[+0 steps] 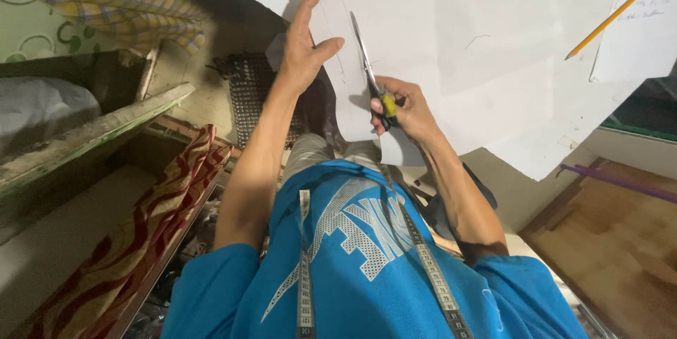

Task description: Cutting out paper garment patterns using scissors on a work table

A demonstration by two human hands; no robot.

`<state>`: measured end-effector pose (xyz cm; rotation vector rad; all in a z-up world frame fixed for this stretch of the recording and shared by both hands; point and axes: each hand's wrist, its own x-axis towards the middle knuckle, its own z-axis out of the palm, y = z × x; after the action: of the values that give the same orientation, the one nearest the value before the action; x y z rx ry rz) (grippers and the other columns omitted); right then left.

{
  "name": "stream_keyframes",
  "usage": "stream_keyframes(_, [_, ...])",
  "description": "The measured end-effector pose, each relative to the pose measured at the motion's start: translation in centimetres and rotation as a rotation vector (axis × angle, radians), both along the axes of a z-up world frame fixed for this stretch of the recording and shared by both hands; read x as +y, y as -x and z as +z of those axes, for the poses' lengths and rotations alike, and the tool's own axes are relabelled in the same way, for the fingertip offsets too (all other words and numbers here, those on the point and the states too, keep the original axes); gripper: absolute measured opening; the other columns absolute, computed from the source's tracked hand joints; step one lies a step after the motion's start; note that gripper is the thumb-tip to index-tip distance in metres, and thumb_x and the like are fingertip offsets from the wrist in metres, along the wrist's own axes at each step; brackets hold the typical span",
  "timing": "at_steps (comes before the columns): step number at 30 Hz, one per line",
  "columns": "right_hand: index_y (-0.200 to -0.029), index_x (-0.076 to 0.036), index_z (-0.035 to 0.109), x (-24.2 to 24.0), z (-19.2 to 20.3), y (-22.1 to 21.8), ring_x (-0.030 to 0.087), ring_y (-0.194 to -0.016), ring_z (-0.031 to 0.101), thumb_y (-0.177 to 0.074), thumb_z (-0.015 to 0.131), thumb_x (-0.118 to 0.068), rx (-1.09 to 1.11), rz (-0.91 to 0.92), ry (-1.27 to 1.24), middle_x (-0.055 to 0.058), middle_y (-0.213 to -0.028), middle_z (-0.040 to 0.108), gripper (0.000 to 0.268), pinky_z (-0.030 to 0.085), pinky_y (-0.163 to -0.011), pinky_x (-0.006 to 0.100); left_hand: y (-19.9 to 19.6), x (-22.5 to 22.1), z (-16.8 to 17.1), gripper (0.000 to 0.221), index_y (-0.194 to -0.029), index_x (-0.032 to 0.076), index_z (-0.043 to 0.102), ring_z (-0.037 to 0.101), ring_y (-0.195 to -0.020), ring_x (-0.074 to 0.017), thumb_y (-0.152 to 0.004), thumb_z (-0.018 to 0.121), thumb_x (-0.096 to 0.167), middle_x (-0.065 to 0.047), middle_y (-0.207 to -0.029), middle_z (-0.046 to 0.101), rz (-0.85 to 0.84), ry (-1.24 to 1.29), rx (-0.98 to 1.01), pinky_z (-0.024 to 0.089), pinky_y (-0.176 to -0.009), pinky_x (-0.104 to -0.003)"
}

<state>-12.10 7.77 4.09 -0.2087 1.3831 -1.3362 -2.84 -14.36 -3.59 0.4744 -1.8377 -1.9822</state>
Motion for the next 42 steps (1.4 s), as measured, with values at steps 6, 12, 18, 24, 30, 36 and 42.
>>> stream_keyframes(6, [-0.134, 0.000, 0.065, -1.4, 1.0, 0.6, 0.016, -0.048, 0.062, -0.089, 0.076, -0.028, 0.006, 0.016, -0.014, 0.010, -0.063, 0.064, 0.055, 0.059, -0.047, 0.027, -0.1, 0.0, 0.6, 0.077, -0.158, 0.014, 0.037, 0.026, -0.160, -0.0253, -0.094, 0.072, -0.009, -0.008, -0.166, 0.038, 0.007, -0.034, -0.024, 0.015, -0.137, -0.045])
stream_keyframes(12, [-0.140, 0.002, 0.061, -1.0, 0.7, 0.3, 0.015, -0.047, 0.062, -0.091, 0.076, -0.016, 0.000, -0.004, -0.019, 0.012, -0.063, 0.064, 0.054, 0.063, -0.048, 0.027, 0.1, 0.0, 0.7, 0.076, -0.158, 0.014, 0.039, 0.025, -0.160, -0.0256, -0.093, 0.072, -0.010, -0.008, -0.166, 0.038, 0.010, -0.054, -0.015, 0.014, -0.137, -0.046])
stream_keyframes(18, [-0.138, 0.002, 0.062, -1.1, 0.6, 0.5, 0.015, -0.049, 0.064, -0.092, 0.074, -0.021, 0.031, 0.017, -0.013, 0.009, -0.064, 0.065, 0.053, 0.063, -0.048, 0.027, 2.4, -1.9, 0.8, 0.052, -0.145, 0.010, 0.054, 0.044, -0.147, -0.0273, -0.099, 0.076, 0.018, -0.010, -0.151, 0.055, 0.143, -0.013, -0.039, 0.031, -0.128, -0.046])
stream_keyframes(24, [-0.136, 0.000, 0.063, -1.9, 0.1, 1.0, 0.018, -0.049, 0.063, -0.090, 0.076, -0.021, 0.007, -0.035, 0.006, 0.009, -0.064, 0.061, 0.052, 0.063, -0.048, 0.030, 2.7, -2.4, 0.1, 0.061, -0.152, 0.013, 0.049, 0.040, -0.152, -0.0220, -0.098, 0.072, -0.006, -0.005, -0.158, 0.050, 0.114, 0.031, 0.001, 0.026, -0.132, -0.041])
stream_keyframes(30, [-0.136, 0.001, 0.063, -2.5, 0.3, 1.1, 0.016, -0.053, 0.065, -0.090, 0.075, -0.024, 0.043, -0.004, -0.005, 0.008, -0.063, 0.062, 0.054, 0.061, -0.048, 0.028, 2.5, -2.5, -0.3, 0.068, -0.156, 0.016, 0.045, 0.032, -0.158, -0.0232, -0.099, 0.071, -0.009, -0.004, -0.164, 0.043, 0.113, -0.002, 0.007, 0.021, -0.136, -0.045])
stream_keyframes(36, [-0.139, 0.000, 0.062, -2.0, -0.9, 1.1, 0.015, -0.053, 0.065, -0.091, 0.077, -0.020, 0.055, 0.012, 0.026, 0.006, -0.066, 0.064, 0.055, 0.063, -0.047, 0.028, 2.4, -2.4, -0.3, 0.068, -0.156, 0.016, 0.045, 0.032, -0.159, -0.0230, -0.098, 0.071, -0.008, -0.004, -0.164, 0.044, 0.112, -0.028, 0.039, 0.020, -0.137, -0.045])
stream_keyframes(42, [-0.138, 0.003, 0.061, -2.9, -0.7, 1.7, 0.015, -0.057, 0.067, -0.089, 0.078, -0.018, 0.042, -0.002, -0.016, 0.007, -0.068, 0.065, 0.056, 0.064, -0.047, 0.028, 2.5, -2.4, 0.0, 0.068, -0.156, 0.015, 0.045, 0.031, -0.159, -0.0232, -0.097, 0.070, -0.010, -0.006, -0.164, 0.044, 0.113, -0.058, 0.030, 0.020, -0.136, -0.046])
